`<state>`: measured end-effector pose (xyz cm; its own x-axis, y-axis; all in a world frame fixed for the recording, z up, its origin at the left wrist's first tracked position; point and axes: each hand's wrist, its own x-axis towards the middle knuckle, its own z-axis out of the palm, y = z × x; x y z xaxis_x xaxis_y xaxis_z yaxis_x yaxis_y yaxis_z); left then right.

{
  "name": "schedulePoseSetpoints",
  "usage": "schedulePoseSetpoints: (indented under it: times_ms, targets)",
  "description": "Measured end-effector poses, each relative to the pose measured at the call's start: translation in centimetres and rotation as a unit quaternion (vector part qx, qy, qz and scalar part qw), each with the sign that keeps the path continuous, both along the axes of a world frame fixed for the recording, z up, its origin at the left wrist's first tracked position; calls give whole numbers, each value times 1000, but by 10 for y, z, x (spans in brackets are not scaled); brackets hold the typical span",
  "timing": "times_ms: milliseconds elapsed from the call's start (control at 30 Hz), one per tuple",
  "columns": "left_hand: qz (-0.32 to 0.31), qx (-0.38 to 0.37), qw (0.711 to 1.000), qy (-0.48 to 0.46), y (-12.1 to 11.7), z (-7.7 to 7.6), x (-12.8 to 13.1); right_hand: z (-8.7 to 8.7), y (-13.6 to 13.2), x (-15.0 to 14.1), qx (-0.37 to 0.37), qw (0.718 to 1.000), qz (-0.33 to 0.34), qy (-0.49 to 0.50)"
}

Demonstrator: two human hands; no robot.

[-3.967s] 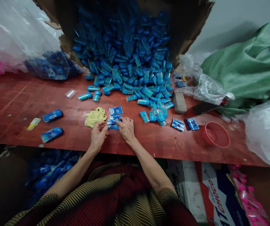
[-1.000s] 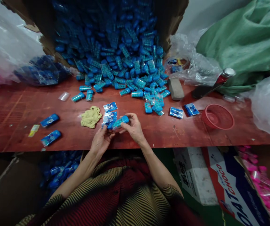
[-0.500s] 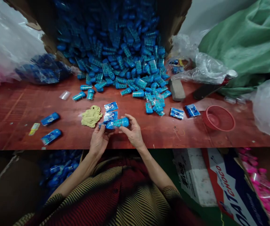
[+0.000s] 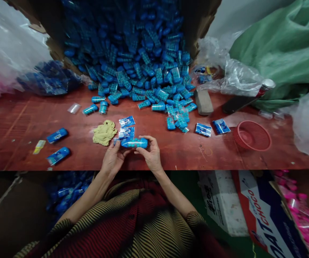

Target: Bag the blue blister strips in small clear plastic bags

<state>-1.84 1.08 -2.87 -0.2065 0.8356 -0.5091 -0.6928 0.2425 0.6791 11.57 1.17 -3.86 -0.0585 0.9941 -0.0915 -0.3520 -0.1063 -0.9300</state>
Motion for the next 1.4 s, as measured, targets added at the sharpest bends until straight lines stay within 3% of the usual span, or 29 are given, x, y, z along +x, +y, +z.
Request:
schedulePoseSetpoints:
  times_ms: [467, 667, 1033, 1167, 1400]
  targets:
    - [-1, 13, 1000, 6, -1, 1, 0, 2, -11, -8, 13, 998, -57, -13]
    - [-10, -10, 1000, -11, -2, 6, 1, 5, -11, -7, -15, 998, -58, 11]
    - [-15, -63, 996, -54, -4, 6, 3, 15, -16, -8, 9, 994, -106, -30]
    - [-13, -82, 995, -59, -3, 9, 5, 9, -18, -8, 65, 988, -119, -69]
    - [-13, -73, 993, -89, -5, 8, 9, -13, -21, -4, 223, 947, -123, -196]
